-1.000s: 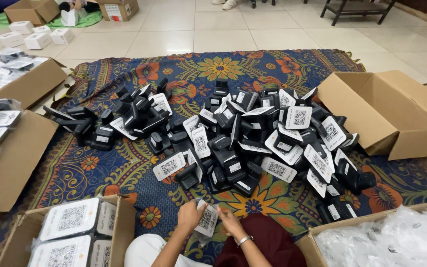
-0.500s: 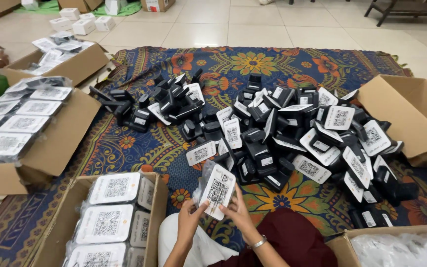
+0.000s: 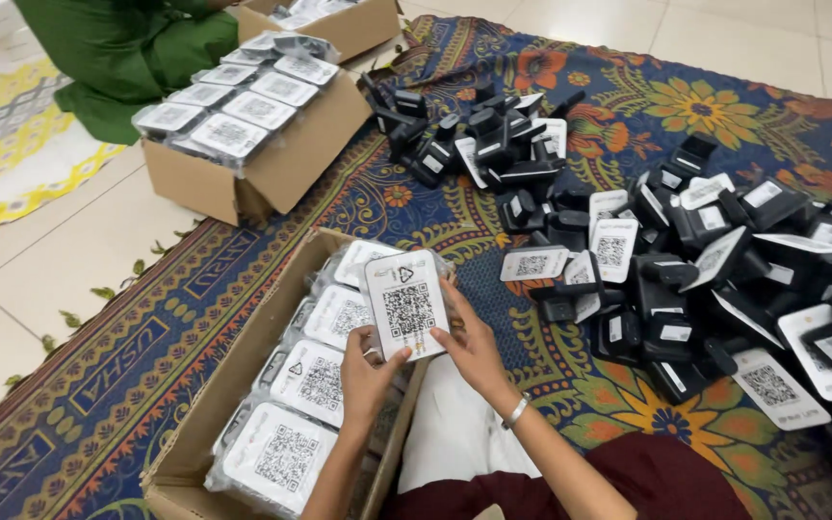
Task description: The person packs electronic devices with QR codes into plastic bags and then places them into cardboard boxes.
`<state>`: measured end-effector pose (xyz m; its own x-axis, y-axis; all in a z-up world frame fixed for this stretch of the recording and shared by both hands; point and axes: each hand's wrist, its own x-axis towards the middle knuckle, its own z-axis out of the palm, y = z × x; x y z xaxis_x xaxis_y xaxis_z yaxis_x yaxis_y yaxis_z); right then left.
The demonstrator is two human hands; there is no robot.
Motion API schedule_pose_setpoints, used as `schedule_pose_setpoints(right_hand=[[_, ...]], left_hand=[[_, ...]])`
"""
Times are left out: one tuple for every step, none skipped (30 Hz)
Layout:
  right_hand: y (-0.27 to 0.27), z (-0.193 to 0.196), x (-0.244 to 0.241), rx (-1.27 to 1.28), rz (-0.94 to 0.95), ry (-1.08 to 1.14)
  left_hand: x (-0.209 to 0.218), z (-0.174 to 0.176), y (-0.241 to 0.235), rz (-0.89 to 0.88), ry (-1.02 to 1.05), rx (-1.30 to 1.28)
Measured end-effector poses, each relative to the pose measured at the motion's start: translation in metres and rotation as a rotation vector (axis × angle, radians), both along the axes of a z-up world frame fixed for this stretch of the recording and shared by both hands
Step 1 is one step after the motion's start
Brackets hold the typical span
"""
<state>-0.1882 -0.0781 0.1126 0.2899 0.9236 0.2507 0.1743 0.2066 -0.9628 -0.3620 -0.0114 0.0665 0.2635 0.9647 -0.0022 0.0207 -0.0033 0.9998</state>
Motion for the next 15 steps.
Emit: schedule_pose_setpoints(right_hand=[[0.015,0.005,-0.006,0.002,0.016,-0.002],[0.026,0.010,-0.012,0.041,-0.008,-0.163],[0.038,0.015,-0.018,0.081,-0.033,-0.324],[0.052,0.018,-0.024,0.085,-0.028,-0.326],[0.067,0.022,-0.029,0.127,-0.005,-0.448],[0.080,0.026,-0.035,0.170,0.016,-0.571],[0.093,0.020,-0.038,0.176,0.018,-0.574],[0.105,0.013,-0.041,0.150,0.017,-0.709],[0.119,0.007,-0.044,0.124,0.016,-0.843],[0.127,-0.005,-0.043,0.127,0.012,-0.843],[0.135,-0.017,-0.043,0.038,0.057,-0.904],[0.142,-0.031,-0.041,-0.056,0.103,-0.963],[0.141,-0.023,-0.044,-0.057,0.099,-0.962],[0.141,-0.015,-0.047,-0.109,0.107,-0.955],[0.140,-0.007,-0.049,-0.161,0.115,-0.946]], left_hand=[[-0.003,0.000,0.008,0.016,-0.002,0.002],[-0.006,0.001,0.015,0.080,-0.069,-0.027],[-0.008,0.001,0.021,0.144,-0.136,-0.055],[-0.004,-0.004,0.035,0.149,-0.139,-0.051],[-0.001,-0.009,0.049,0.220,-0.218,-0.074],[0.004,-0.014,0.063,0.287,-0.299,-0.097],[0.010,-0.032,0.081,0.290,-0.302,-0.092],[0.016,-0.051,0.100,0.375,-0.282,-0.038],[0.023,-0.070,0.120,0.460,-0.262,0.017],[0.023,-0.070,0.127,0.458,-0.262,0.021],[0.023,-0.071,0.134,0.522,-0.085,0.091],[0.023,-0.073,0.140,0.582,0.094,0.157],[0.022,-0.065,0.138,0.579,0.094,0.158],[0.020,-0.055,0.137,0.580,0.237,0.184],[0.019,-0.046,0.136,0.580,0.380,0.210]])
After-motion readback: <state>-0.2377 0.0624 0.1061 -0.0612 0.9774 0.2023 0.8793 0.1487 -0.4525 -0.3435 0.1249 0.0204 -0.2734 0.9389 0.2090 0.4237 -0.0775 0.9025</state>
